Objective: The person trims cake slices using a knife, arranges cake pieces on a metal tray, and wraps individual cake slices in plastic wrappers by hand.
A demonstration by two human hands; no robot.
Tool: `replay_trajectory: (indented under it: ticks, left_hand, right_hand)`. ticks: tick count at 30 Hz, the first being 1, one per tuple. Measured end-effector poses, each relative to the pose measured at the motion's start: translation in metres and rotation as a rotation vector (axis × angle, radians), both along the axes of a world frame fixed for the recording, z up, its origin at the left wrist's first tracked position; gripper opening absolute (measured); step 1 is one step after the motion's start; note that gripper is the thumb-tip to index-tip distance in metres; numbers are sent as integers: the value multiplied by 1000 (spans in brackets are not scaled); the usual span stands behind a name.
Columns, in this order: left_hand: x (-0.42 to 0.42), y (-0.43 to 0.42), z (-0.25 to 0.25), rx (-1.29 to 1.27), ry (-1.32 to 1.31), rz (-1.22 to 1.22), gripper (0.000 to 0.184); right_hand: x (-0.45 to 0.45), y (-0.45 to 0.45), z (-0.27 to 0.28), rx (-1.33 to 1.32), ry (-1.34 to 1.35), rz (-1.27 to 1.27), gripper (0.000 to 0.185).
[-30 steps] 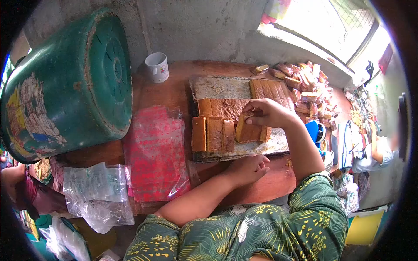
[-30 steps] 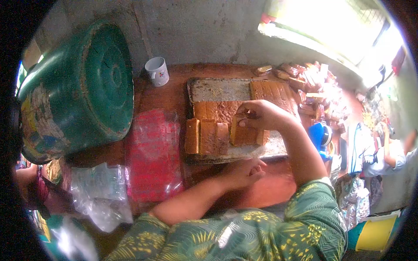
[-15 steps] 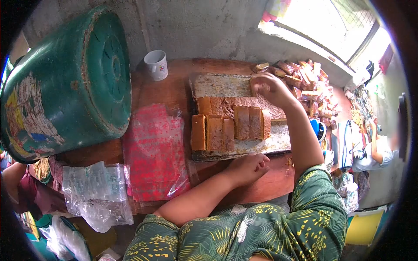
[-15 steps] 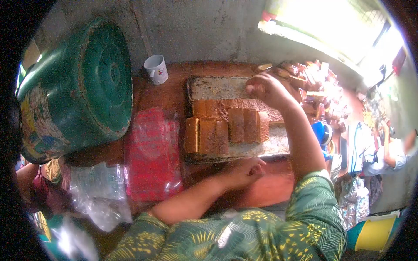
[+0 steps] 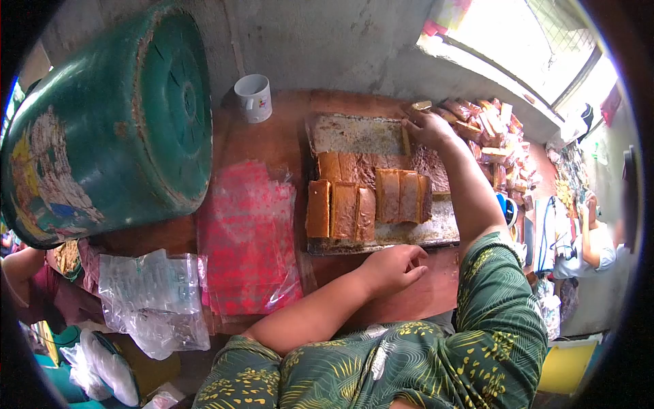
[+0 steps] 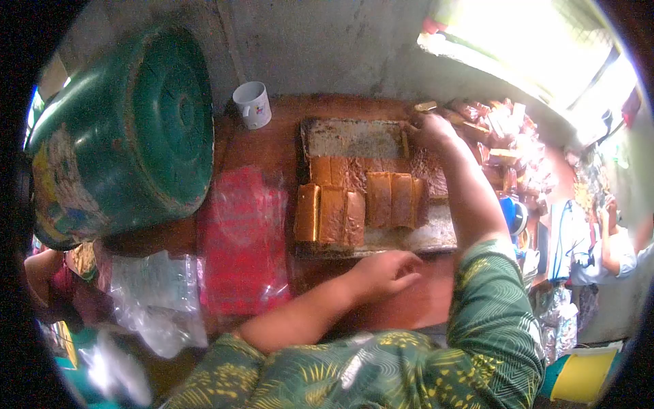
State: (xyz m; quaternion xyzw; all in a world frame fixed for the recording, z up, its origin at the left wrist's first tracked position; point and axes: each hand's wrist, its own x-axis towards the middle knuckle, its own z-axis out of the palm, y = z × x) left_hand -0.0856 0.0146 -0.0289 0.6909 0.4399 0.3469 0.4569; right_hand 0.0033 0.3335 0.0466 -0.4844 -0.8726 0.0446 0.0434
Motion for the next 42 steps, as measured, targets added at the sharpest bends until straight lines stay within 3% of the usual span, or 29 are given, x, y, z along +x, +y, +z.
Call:
replay_trajectory:
  ticks: [3,8,11,18,21,24,27,31,34,35,40,42]
  left_hand:
    - [-1,0,0,-4,-1,3,41]
    - [0,0,1,-18,-23,-4,40]
    - [1,1,-4,-8,-27,-9,39]
    - [3,1,-5,7,6,-3,38]
    - [3,1,-5,13,-3,-3,39]
    - [2,1,-3,14,-5,-5,39]
    - [0,0,0,1,-6,-8,40]
    - [4,0,-8,-7,-24,0,40]
    - [6,0,-7,-34,-26,11,38]
    - [5,0,-4,-42,-22,14,37]
    - [1,-3,4,-5,0,21,37]
    - [-1,-4,7,-12,17,19,38]
  right_hand:
    - [2,-2,9,93,11,60,52]
    - [20,6,12,337,200,403,29]
    - [26,-11,32,325,215,387,26]
    - [43,-11,28,246,287,522,33]
    - [42,-13,27,187,200,495,35]
    - [40,-27,31,241,75,443,31]
    - [41,-26,27,397,151,511,35]
    - [49,-31,38,481,316,418,37]
    - [68,-37,51,321,517,340,41]
    - [79,-43,59,239,436,236,39]
    - [119,-78,66,-12,543,173,42]
    - [126,-102,76,-98,316,144,44]
